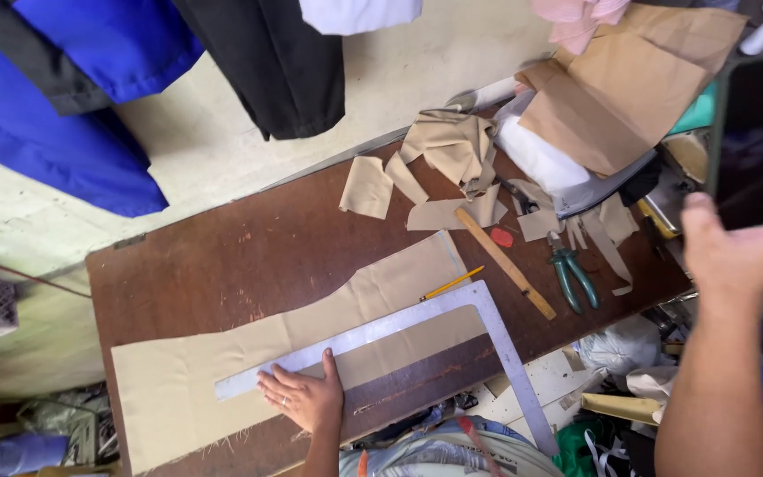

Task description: The person lays a piece of beige fabric on a wooden table and uses a ruler and pencil to mark straight lines. They then use scissors to cut the fabric along the marked lines.

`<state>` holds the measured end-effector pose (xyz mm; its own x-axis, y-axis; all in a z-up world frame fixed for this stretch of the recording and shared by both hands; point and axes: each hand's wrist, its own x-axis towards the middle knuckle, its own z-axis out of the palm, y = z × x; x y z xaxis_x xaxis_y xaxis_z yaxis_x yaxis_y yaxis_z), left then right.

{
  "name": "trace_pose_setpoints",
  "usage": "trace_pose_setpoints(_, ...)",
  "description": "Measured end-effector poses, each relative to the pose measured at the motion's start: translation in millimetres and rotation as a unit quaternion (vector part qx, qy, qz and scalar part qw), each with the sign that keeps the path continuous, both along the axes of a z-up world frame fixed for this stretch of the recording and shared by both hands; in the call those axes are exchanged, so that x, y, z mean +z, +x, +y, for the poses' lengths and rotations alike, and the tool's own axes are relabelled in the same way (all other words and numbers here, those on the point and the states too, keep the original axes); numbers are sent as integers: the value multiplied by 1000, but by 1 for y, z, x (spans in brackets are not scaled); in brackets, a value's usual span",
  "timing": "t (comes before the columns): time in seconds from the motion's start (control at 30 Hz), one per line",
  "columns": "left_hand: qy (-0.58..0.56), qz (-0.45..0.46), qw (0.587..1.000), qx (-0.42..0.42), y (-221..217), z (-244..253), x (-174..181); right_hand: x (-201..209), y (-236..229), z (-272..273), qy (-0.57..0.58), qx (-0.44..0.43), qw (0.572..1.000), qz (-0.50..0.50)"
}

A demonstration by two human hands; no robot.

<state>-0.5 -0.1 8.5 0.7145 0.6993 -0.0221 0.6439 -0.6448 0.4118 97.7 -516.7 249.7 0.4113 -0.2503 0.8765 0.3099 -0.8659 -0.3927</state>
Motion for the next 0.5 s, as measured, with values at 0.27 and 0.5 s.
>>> trace_pose_setpoints(0.27,36,-16,999,18,1,7,-19,-152,-18,0,743,243,585,215)
trace_pose_setpoints(0.5,37,31,999,12,2,9,-24,-274,-9,-70,726,40,620,295)
